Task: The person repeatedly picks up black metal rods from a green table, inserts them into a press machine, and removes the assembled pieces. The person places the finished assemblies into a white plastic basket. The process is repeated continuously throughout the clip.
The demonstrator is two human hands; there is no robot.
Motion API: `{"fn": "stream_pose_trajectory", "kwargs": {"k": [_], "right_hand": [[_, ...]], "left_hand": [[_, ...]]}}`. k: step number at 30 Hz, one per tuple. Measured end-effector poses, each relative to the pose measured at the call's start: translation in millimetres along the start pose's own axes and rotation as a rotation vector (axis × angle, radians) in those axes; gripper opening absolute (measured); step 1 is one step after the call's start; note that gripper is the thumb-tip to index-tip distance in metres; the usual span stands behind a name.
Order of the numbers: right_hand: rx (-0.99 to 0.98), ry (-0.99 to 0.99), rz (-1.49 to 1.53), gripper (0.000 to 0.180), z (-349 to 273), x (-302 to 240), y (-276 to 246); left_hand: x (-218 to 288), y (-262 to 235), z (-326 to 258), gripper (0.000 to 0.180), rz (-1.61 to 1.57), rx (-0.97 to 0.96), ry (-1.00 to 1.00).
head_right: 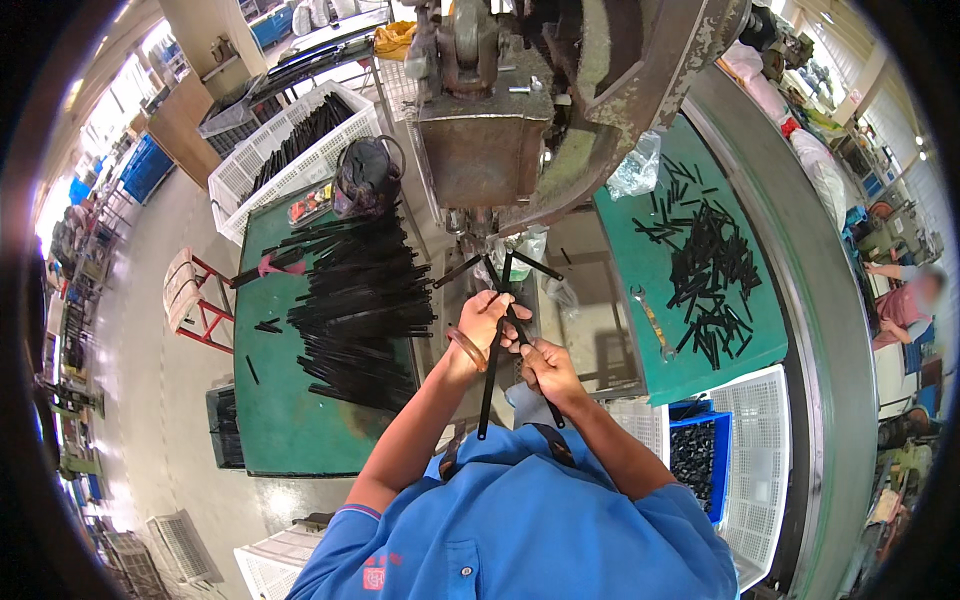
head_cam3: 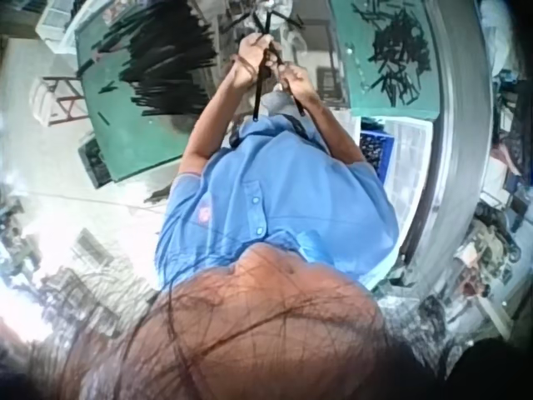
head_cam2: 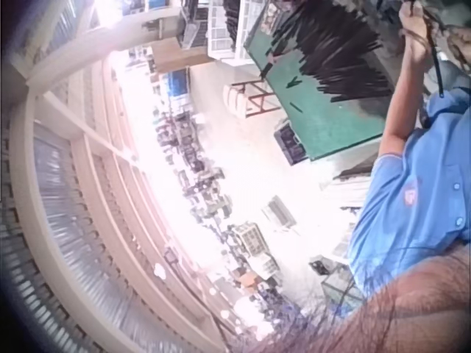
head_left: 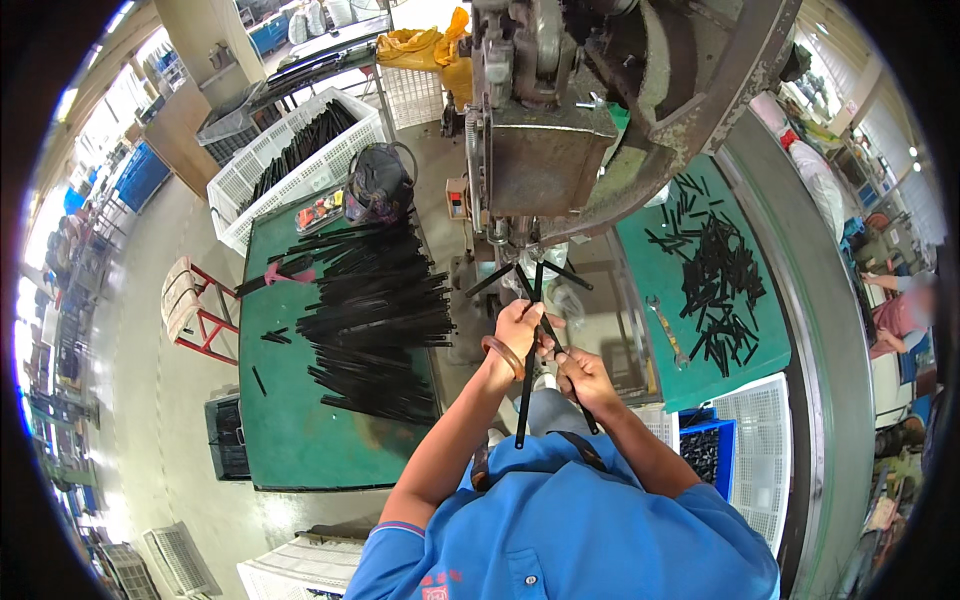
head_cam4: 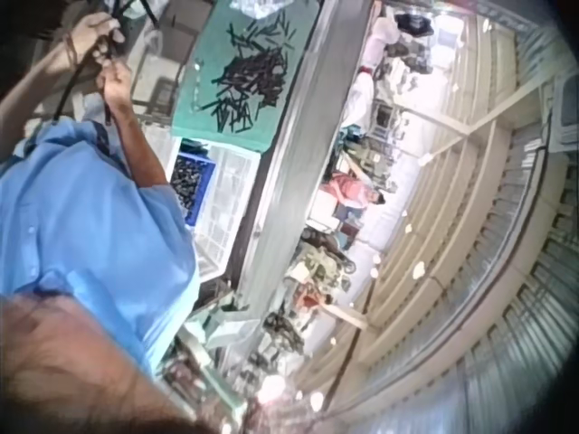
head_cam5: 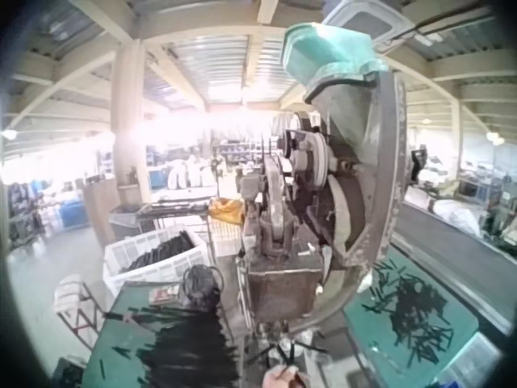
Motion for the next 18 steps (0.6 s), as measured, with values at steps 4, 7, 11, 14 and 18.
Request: {"fn": "stream_pose_trajectory", "kwargs": {"k": [4, 7, 11, 14, 18], "right_hand": [[0.035, -0.024, 0.01, 0.019, -1, -22, 8], [-0.049, -0.068, 0.02, 0.02, 2, -2, 11], [-0.321, -0.089, -0.189, 0.024, 15, 49, 41], [-0.651, -0.007, -0.597, 0.034, 27, 93, 72], [-0.906, -0.182, -1.039, 0.031, 33, 148, 116]], "left_hand": [[20, 10, -14, 0.014, 0.007, 0.024, 0.064], [22, -2, -24, 0.015, 0.018, 0.063, 0.094], [1, -73, -42, 0.02, 0.088, 0.336, 0.291], [-51, -186, -67, 0.019, -0.102, 0.651, 0.39], [-158, -361, -193, 0.02, -0.25, 1.229, 0.223]]}}
Point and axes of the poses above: each hand's wrist, its own z-axis towards the middle knuckle, its own y-axis out of the palm, x = y × z, the point moved 8 cm from there along z, towards the middle knuckle, and after that the axes turned 12 degrees about -y, right-handed, at the moved point
